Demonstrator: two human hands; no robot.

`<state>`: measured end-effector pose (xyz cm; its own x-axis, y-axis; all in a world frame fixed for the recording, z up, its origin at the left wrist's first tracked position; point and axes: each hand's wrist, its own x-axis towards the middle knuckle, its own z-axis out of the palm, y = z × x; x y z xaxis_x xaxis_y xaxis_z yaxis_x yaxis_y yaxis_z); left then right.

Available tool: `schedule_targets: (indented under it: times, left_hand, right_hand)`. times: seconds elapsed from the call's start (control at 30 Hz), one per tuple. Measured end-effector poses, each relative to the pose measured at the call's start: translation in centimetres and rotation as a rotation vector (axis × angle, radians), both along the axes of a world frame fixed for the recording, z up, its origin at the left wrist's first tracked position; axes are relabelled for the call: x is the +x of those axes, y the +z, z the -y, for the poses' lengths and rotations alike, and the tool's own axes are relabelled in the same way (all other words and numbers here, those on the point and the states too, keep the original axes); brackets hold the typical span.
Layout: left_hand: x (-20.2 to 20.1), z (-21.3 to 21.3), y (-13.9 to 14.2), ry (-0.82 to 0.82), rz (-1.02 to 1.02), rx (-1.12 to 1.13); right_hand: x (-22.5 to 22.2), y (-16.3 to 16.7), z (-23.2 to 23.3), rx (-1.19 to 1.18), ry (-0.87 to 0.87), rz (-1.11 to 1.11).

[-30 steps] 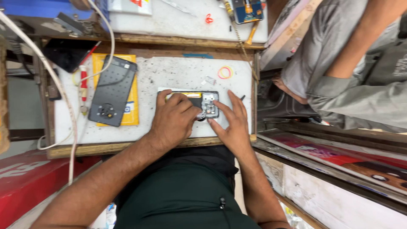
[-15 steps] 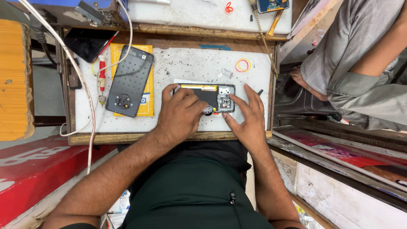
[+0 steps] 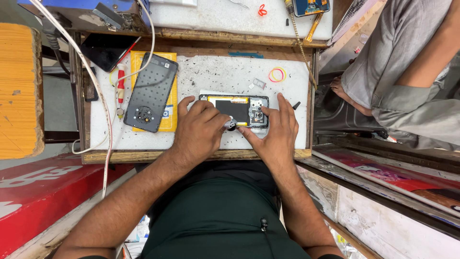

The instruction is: The person works on a disassembled smartphone, using a small tool to pry and adjust internal components near the camera module and battery area. They repeatedly lift and reposition the phone, then use a small tube to apply a substance to the interior before setting the phone down.

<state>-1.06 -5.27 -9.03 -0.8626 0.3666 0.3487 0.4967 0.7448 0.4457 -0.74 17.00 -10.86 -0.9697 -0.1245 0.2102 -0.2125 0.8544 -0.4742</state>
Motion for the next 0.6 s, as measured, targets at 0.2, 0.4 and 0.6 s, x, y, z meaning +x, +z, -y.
schedule_targets:
  times: [0.2, 0.4, 0.6]
  left_hand:
    - [0.1, 0.2, -0.2, 0.002, -0.018, 0.033]
    - [-0.1, -0.2, -0.5, -0.004, -0.033, 0.048]
    - [0.3, 1.1, -0.2, 0.04, -0.017, 0.022]
  right_hand:
    - [0.2, -0.2, -0.9, -0.055, 0.04, 0.004]
    - [0.1, -0.3, -1.1, -0.088, 0.046, 0.039]
    - [0.1, -0.5, -1.2, -0.078, 0.046, 0.06]
